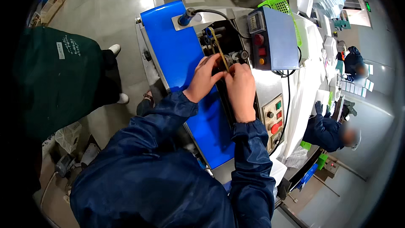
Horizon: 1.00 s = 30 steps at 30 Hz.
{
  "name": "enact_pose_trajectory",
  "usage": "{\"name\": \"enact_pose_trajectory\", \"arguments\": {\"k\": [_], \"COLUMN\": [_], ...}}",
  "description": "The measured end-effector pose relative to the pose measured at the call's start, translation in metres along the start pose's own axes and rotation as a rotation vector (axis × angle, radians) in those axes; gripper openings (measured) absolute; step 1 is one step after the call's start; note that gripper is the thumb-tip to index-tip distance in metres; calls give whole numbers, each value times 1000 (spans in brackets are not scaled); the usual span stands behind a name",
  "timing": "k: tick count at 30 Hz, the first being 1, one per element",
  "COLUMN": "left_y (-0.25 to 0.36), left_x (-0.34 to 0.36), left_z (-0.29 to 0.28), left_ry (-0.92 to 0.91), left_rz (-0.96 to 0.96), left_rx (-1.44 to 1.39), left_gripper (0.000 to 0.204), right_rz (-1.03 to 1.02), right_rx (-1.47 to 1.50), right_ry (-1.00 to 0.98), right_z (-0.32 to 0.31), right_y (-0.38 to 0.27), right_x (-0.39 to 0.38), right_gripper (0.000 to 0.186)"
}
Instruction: The person uses a screwdriver to adjust and repair a component on an industrial conveyor belt machine. They manipulate small metal parts by hand before securing them with the tool at a workstation.
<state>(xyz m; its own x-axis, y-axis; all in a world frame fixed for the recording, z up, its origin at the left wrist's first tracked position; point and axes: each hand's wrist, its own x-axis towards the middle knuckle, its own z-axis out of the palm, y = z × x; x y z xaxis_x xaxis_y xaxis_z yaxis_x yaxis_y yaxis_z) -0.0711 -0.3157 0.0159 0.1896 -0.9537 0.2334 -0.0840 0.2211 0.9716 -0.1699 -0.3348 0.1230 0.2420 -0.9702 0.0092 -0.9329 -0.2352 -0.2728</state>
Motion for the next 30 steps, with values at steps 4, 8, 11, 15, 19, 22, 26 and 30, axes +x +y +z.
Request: {"name": "enact_pose_trajectory", "arguments": {"k": [4,8,11,15,19,22,26,30], "left_y": [-5,-11,-9,-9,-16,-15,-8,-12], "left_x": [14,15,20,21,25,24,28,31], "left_z": [-16,-25,-30,-30,-37,-41,-46,-44], "left_ry": [-188,-216,-236,-251,-268,-285,-239,-209], "left_rz": [74,128,135,217,319,340,398,433], "left_rx": [-17,23,232,244,356,364,384,360], "left_gripper": [56,58,57,56,42,37,28,23], "right_rz": [-116,-260,-262,-360,-414,-401,-409,-392], "right_rx": [-121,-301,-498,-743,-923,-965,-1045,-1098], "right_ry": [34,-42,-67,-86,-43,-53,14,73], "right_z": [-3,-3,7,13,25,28,34,33], "right_y": [-5,-22,-19,-19,-25,-25,-30,-37], "right_x": [-2,2,10,21,26,19,17,17], "right_gripper": [23,26,38,14,6,5,3,5]}}
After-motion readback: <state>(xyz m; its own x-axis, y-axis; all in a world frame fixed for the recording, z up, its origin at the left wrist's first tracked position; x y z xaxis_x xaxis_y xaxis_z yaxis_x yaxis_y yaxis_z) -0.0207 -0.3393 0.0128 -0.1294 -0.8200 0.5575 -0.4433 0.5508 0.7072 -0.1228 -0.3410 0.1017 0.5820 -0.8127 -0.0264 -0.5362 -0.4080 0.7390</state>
